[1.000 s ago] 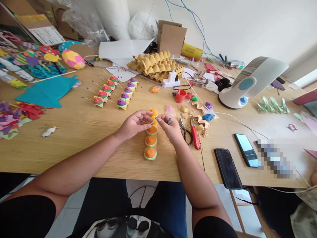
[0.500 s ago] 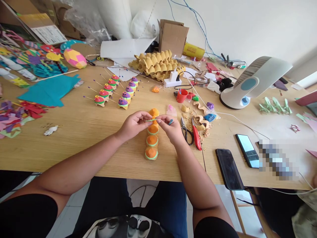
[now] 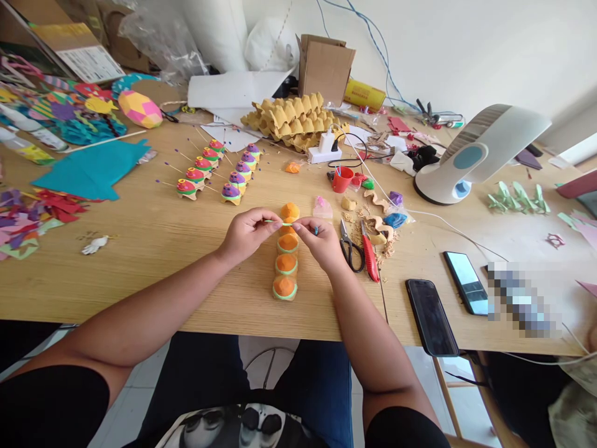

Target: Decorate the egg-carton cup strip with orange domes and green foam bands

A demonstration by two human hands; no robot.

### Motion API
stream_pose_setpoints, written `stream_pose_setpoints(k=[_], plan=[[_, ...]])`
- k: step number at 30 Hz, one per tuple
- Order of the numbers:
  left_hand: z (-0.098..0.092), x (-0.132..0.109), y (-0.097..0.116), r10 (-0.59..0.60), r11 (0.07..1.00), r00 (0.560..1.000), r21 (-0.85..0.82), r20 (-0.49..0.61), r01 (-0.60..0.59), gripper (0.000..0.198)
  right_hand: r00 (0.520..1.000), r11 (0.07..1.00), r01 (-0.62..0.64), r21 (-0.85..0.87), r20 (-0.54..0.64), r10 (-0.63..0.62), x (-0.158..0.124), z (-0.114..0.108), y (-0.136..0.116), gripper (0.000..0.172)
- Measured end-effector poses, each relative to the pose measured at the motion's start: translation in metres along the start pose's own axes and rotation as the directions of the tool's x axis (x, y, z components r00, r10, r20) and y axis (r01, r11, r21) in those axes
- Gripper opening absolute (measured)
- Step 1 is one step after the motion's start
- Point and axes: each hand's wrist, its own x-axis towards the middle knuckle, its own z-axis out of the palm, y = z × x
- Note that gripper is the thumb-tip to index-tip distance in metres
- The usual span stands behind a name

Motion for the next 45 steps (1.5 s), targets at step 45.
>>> stream_pose_setpoints(k=[45], plan=[[0.000, 0.009, -0.025, -0.226, 0.964, 0.974, -0.141, 0.020, 0.227, 0.033, 0.998, 0.872, 0.012, -0.490, -0.052, -0.043, 0.013, -0.012, 0.023, 0.030]])
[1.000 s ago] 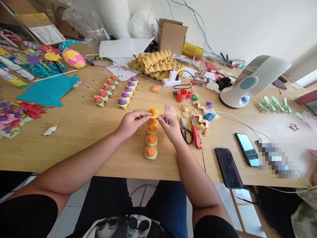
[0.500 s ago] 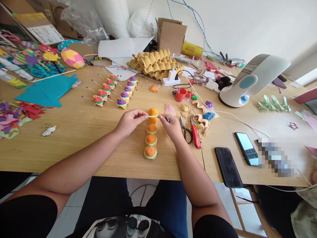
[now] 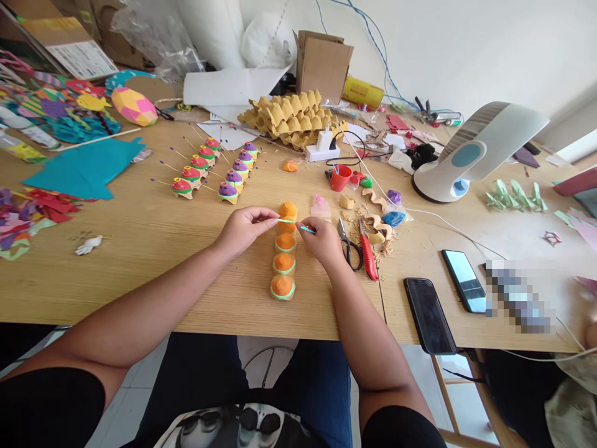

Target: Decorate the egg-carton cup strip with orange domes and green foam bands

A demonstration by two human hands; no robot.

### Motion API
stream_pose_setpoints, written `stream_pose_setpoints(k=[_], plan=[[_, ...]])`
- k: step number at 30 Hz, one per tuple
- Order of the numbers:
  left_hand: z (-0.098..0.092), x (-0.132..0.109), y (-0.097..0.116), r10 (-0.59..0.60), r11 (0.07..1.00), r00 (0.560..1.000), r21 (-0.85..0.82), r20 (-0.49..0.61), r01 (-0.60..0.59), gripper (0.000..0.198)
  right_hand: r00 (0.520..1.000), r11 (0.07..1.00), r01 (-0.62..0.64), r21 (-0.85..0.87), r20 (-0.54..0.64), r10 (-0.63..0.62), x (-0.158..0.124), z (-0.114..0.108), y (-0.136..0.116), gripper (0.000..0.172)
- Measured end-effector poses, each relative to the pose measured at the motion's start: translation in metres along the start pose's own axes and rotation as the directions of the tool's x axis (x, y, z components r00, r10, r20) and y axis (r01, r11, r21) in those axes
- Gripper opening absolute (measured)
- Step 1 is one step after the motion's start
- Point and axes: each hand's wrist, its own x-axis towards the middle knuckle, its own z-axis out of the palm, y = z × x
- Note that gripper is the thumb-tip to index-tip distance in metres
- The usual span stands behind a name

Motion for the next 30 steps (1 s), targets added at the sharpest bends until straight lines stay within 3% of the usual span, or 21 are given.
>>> stream_pose_setpoints(k=[16, 30], plan=[[-0.005, -0.002, 0.016, -0.054, 0.977, 0.995, 0.209, 0.079, 0.036, 0.020, 0.992, 0.983, 0.015, -0.181, 0.126, 0.008, -0.004, -0.007, -0.008, 0.025], [-0.004, -0.002, 0.007, -0.013, 0.959, 0.993, 0.283, 0.121, -0.022, 0.016, 0.988, 0.977, 0.007, -0.213, 0.154, 0.026, -0.006, -0.007, -0.011, 0.020]])
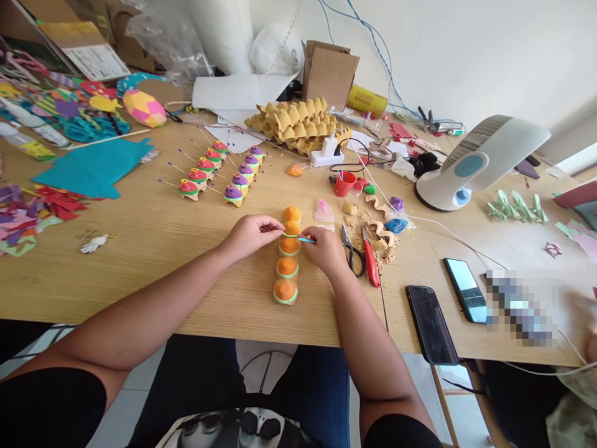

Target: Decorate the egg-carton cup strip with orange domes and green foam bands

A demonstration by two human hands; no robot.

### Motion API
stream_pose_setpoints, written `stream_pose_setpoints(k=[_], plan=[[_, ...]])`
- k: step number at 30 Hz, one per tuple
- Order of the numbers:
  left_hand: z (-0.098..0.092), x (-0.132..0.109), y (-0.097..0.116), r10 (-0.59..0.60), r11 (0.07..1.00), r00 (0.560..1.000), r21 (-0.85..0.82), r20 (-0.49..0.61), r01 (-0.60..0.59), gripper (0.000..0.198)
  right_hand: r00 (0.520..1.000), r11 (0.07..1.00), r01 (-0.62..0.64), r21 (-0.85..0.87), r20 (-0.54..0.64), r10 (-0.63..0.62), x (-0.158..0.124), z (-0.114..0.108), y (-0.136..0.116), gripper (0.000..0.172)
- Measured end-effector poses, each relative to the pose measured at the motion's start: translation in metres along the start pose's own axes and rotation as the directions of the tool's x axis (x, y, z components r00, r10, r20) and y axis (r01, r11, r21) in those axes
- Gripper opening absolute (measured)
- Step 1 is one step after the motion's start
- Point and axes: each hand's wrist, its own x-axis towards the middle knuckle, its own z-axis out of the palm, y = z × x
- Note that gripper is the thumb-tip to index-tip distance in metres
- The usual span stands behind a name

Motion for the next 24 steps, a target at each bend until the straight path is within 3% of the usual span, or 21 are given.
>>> stream_pose_setpoints(k=[8, 12, 15, 18, 20, 24], plan=[[-0.001, 0.000, 0.003, 0.013, 0.999, 0.999, -0.041, -0.040, -0.015, 0.016, 1.000, 1.000, -0.011, 0.021, -0.028, 0.011, 0.000, -0.001, 0.000, 0.020], [-0.001, 0.000, 0.006, 0.000, 0.989, 0.995, -0.149, -0.095, -0.014, 0.020, 0.994, 0.983, 0.005, 0.184, -0.106, 0.015, 0.000, -0.002, -0.003, 0.021], [-0.001, 0.000, 0.010, -0.075, 0.925, 0.994, -0.377, -0.084, 0.038, 0.025, 0.988, 0.924, 0.031, 0.381, -0.151, 0.029, -0.002, -0.004, -0.007, 0.025], [-0.001, 0.000, 0.013, -0.168, 0.776, 0.985, -0.612, 0.035, 0.154, 0.034, 0.991, 0.823, 0.012, 0.568, -0.116, 0.066, -0.004, -0.005, -0.012, 0.031], [-0.001, 0.000, 0.014, -0.174, 0.703, 0.979, -0.683, 0.105, 0.198, 0.040, 0.994, 0.749, 0.000, 0.662, -0.080, 0.070, -0.005, -0.004, -0.013, 0.035], [0.004, -0.002, 0.011, -0.083, 0.748, 0.992, -0.652, 0.096, 0.125, 0.044, 0.999, 0.658, 0.003, 0.753, -0.034, 0.034, -0.005, -0.001, -0.013, 0.041]])
